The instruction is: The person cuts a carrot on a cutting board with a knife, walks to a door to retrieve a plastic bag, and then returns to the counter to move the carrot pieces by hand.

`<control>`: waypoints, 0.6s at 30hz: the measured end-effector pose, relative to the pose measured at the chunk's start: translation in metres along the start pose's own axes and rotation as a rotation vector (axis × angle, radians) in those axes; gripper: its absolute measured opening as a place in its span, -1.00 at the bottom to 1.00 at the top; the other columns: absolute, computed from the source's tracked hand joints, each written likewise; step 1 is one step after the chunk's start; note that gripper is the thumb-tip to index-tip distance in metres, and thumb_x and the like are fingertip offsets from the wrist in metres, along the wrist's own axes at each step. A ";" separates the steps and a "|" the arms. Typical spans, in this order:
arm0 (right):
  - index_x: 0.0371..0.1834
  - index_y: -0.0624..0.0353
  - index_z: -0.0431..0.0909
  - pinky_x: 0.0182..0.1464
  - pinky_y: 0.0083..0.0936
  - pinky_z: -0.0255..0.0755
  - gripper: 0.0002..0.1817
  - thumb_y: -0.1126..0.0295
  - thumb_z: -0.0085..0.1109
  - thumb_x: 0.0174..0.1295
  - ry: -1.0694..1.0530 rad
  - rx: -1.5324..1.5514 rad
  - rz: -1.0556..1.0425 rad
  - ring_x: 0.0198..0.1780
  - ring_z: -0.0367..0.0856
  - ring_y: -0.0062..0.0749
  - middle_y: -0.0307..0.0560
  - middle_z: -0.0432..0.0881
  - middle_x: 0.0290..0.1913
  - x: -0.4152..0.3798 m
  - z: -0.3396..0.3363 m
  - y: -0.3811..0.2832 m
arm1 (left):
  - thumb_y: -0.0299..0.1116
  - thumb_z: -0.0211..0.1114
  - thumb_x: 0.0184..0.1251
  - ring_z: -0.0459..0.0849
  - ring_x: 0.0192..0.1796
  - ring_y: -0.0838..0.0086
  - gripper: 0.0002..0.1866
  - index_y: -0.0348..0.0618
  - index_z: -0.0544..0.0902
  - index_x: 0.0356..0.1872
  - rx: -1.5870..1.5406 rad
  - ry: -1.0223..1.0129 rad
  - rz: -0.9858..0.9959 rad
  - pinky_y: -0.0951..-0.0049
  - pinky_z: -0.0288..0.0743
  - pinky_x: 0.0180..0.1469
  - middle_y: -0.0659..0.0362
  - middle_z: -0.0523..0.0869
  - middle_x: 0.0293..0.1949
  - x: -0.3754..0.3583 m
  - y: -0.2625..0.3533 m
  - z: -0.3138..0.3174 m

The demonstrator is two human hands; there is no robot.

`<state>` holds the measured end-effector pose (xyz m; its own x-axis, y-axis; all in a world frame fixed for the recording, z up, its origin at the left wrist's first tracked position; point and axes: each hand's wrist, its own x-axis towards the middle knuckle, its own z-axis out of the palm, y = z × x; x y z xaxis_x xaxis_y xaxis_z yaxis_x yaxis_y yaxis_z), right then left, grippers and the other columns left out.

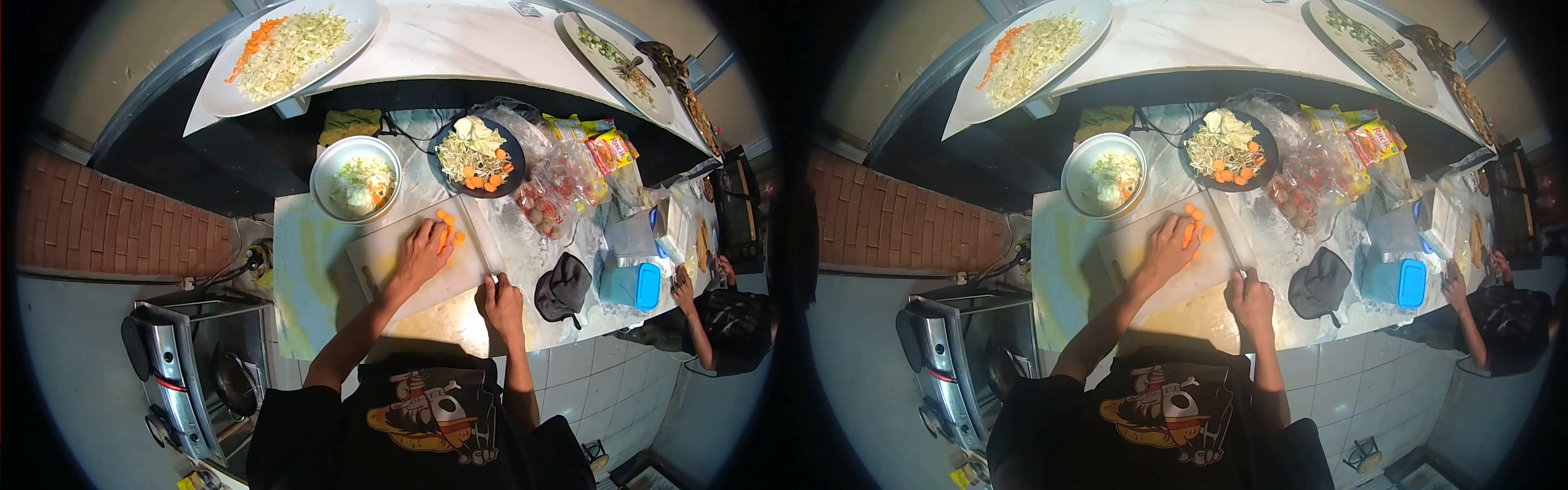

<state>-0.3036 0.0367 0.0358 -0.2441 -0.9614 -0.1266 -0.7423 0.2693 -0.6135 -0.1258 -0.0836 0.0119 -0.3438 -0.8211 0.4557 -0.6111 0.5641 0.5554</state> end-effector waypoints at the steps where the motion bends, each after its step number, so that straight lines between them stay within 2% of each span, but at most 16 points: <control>1: -0.21 0.32 0.48 -0.38 0.06 0.40 -0.71 0.24 -0.02 0.37 0.006 -0.007 -0.006 -0.45 0.57 0.31 0.32 0.53 -0.62 0.000 0.001 0.001 | -0.36 0.26 0.23 0.62 -0.46 0.14 -0.80 -0.23 0.54 -0.19 0.045 0.003 0.020 0.24 0.55 -0.46 0.06 0.53 -0.29 0.000 -0.001 0.001; 8: -0.23 0.32 0.48 -0.38 0.06 0.40 -0.71 0.24 -0.01 0.36 0.010 -0.043 0.014 -0.45 0.57 0.30 0.31 0.54 -0.61 -0.001 0.001 -0.001 | -0.37 0.25 0.23 0.64 -0.50 0.10 -0.84 -0.21 0.52 -0.25 0.006 0.023 -0.008 0.20 0.56 -0.48 0.06 0.61 -0.43 0.003 -0.006 0.000; 11: -0.22 0.31 0.47 -0.38 0.05 0.40 -0.71 0.24 -0.01 0.36 0.035 -0.038 0.002 -0.45 0.57 0.30 0.30 0.54 -0.60 -0.001 0.005 0.001 | -0.47 0.24 0.19 0.69 -0.39 0.03 -0.85 -0.25 0.52 -0.23 -0.155 0.096 -0.065 0.20 0.57 -0.41 -0.03 0.68 -0.38 0.002 -0.007 0.001; 13: -0.21 0.31 0.47 -0.38 0.05 0.40 -0.70 0.23 -0.01 0.36 0.036 -0.023 0.000 -0.44 0.58 0.29 0.30 0.55 -0.59 -0.001 0.005 0.001 | -0.50 0.22 0.18 0.69 -0.34 -0.03 -0.83 -0.28 0.52 -0.20 -0.365 0.127 -0.199 0.21 0.57 -0.33 -0.05 0.69 -0.37 0.000 -0.005 0.000; 14: -0.20 0.31 0.47 -0.38 0.04 0.40 -0.70 0.23 0.00 0.36 0.040 -0.011 0.000 -0.44 0.58 0.29 0.30 0.55 -0.59 -0.001 0.004 0.000 | -0.50 0.22 0.18 0.69 -0.34 -0.03 -0.83 -0.28 0.52 -0.20 -0.366 0.125 -0.199 0.21 0.57 -0.33 -0.05 0.69 -0.37 0.000 -0.005 -0.002; 16: -0.19 0.30 0.47 -0.37 0.03 0.41 -0.70 0.23 0.00 0.36 0.033 -0.028 0.008 -0.43 0.58 0.29 0.29 0.56 -0.58 -0.003 0.003 -0.002 | -0.50 0.23 0.18 0.70 -0.31 -0.04 -0.78 -0.29 0.52 -0.15 -0.332 0.105 -0.334 0.21 0.57 -0.25 -0.05 0.69 -0.39 0.001 -0.003 -0.005; 17: -0.18 0.30 0.47 -0.36 0.02 0.42 -0.70 0.22 0.01 0.35 0.029 -0.043 0.012 -0.43 0.59 0.28 0.29 0.57 -0.57 -0.002 0.003 -0.003 | -0.49 0.23 0.18 0.73 -0.24 0.02 -0.75 -0.23 0.52 -0.10 -0.324 0.112 -0.370 0.22 0.58 -0.22 -0.08 0.70 -0.31 0.000 -0.004 -0.006; 18: -0.18 0.30 0.47 -0.36 0.02 0.42 -0.70 0.22 0.01 0.35 0.032 -0.044 0.013 -0.43 0.59 0.28 0.29 0.57 -0.57 -0.002 0.003 -0.003 | -0.49 0.23 0.18 0.73 -0.24 0.02 -0.75 -0.23 0.52 -0.10 -0.326 0.112 -0.367 0.22 0.58 -0.22 -0.08 0.70 -0.31 0.001 -0.005 -0.006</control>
